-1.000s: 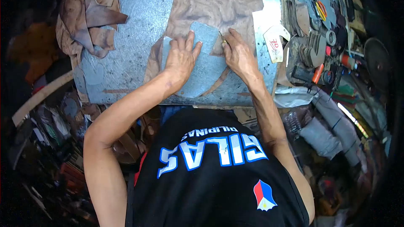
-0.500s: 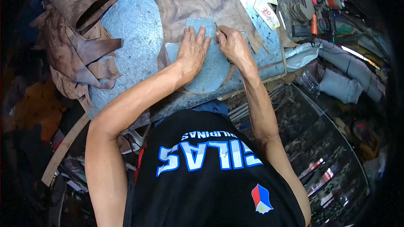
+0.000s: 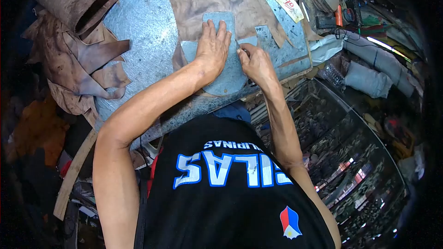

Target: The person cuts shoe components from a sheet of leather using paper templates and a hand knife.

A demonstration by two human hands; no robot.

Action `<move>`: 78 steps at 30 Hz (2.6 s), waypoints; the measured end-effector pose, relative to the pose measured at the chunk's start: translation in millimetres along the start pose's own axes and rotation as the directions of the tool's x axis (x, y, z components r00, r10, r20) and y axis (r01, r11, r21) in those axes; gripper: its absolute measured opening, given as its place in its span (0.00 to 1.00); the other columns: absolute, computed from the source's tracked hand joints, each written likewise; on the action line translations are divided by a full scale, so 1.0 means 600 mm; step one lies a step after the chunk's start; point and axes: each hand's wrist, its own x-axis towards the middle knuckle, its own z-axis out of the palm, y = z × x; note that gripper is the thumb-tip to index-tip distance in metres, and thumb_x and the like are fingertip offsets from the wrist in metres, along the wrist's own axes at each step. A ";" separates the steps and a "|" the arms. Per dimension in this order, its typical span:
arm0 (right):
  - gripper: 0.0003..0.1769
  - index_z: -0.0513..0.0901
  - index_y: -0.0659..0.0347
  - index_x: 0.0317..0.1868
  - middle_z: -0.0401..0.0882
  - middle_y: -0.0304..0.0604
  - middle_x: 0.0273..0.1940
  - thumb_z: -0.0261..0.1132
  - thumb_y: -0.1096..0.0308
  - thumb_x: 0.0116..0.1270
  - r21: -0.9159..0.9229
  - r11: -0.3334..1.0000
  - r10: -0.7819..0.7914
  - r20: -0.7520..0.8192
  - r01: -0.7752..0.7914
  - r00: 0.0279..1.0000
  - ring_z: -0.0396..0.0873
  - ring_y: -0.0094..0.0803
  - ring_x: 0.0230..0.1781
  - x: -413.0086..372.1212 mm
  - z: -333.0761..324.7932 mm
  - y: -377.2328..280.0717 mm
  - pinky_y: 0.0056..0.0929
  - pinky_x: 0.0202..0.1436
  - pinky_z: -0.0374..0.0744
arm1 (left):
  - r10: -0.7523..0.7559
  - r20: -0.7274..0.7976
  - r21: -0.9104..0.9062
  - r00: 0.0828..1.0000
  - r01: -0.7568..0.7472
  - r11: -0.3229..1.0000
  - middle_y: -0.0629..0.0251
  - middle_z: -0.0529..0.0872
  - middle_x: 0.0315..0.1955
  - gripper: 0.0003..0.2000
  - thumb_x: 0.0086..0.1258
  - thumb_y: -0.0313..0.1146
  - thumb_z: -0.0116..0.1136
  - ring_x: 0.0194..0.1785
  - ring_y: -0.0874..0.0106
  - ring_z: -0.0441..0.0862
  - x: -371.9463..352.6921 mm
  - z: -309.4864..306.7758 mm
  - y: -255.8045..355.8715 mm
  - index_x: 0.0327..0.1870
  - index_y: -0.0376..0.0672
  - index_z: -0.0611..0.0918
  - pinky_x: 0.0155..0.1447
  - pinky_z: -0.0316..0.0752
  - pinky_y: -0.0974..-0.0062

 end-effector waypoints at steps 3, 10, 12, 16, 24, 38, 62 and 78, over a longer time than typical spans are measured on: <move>0.14 0.83 0.68 0.45 0.80 0.68 0.38 0.61 0.65 0.67 -0.045 0.999 -0.024 0.063 0.027 0.998 0.79 0.65 0.42 0.006 -0.009 -0.001 0.51 0.47 0.78 | -0.002 -0.004 0.009 1.000 0.002 1.000 0.51 0.57 0.74 0.52 0.50 0.57 0.72 0.75 0.46 0.55 -0.002 -0.002 0.001 0.76 0.45 0.61 0.75 0.51 0.50; 0.16 0.84 0.66 0.48 0.83 0.63 0.44 0.61 0.63 0.68 0.009 0.969 -0.246 0.177 0.248 0.953 0.81 0.59 0.45 0.047 -0.073 0.039 0.45 0.49 0.78 | -0.072 -0.095 0.041 0.993 0.077 0.996 0.49 0.65 0.70 0.36 0.64 0.49 0.61 0.73 0.48 0.61 -0.017 0.001 0.025 0.72 0.43 0.67 0.74 0.54 0.52; 0.14 0.85 0.64 0.49 0.83 0.59 0.45 0.62 0.65 0.68 -0.048 0.923 -0.365 0.199 0.382 0.909 0.81 0.55 0.46 0.065 -0.093 0.047 0.42 0.49 0.78 | -0.055 -0.083 0.104 0.995 0.064 0.993 0.47 0.71 0.65 0.23 0.70 0.38 0.51 0.68 0.52 0.67 -0.027 -0.009 0.050 0.65 0.40 0.75 0.72 0.58 0.56; 0.13 0.85 0.61 0.48 0.85 0.51 0.42 0.63 0.66 0.66 -0.096 0.764 -0.563 0.383 0.638 0.732 0.82 0.50 0.42 0.123 -0.106 0.074 0.40 0.46 0.79 | -0.159 -0.047 -0.084 0.986 0.155 0.984 0.46 0.71 0.64 0.21 0.70 0.36 0.51 0.65 0.51 0.70 -0.027 -0.010 0.069 0.62 0.39 0.77 0.68 0.64 0.62; 0.12 0.85 0.61 0.48 0.84 0.49 0.43 0.63 0.67 0.67 -0.099 0.650 -0.624 0.496 0.754 0.603 0.82 0.49 0.44 0.148 -0.117 0.079 0.40 0.48 0.79 | -0.259 -0.097 -0.217 0.961 0.233 0.948 0.41 0.66 0.67 0.35 0.57 0.38 0.69 0.67 0.47 0.69 -0.029 -0.004 0.093 0.69 0.44 0.72 0.68 0.66 0.58; 0.14 0.84 0.57 0.52 0.81 0.47 0.39 0.61 0.69 0.67 -0.172 0.598 -0.609 0.537 0.783 0.584 0.81 0.48 0.42 0.146 -0.110 0.071 0.43 0.46 0.79 | -0.246 -0.063 -0.218 0.967 0.228 0.949 0.39 0.65 0.67 0.37 0.57 0.36 0.69 0.67 0.45 0.69 -0.027 -0.011 0.097 0.71 0.50 0.69 0.67 0.67 0.58; 0.13 0.84 0.60 0.49 0.82 0.44 0.46 0.59 0.67 0.69 -0.311 0.605 -0.526 0.535 0.733 0.661 0.82 0.48 0.44 0.169 -0.194 0.130 0.42 0.47 0.79 | -0.219 -0.063 -0.166 0.974 0.206 0.964 0.40 0.67 0.63 0.42 0.50 0.39 0.75 0.58 0.45 0.75 -0.012 -0.010 0.091 0.71 0.59 0.68 0.58 0.74 0.60; 0.19 0.79 0.71 0.55 0.80 0.65 0.43 0.59 0.68 0.68 0.065 0.989 -0.090 -0.451 0.134 0.888 0.79 0.60 0.46 -0.035 0.030 0.112 0.48 0.51 0.78 | 0.337 -0.114 -0.059 0.935 -0.344 0.937 0.53 0.66 0.69 0.36 0.51 0.30 0.68 0.55 0.56 0.78 0.023 -0.016 0.056 0.66 0.43 0.70 0.53 0.77 0.63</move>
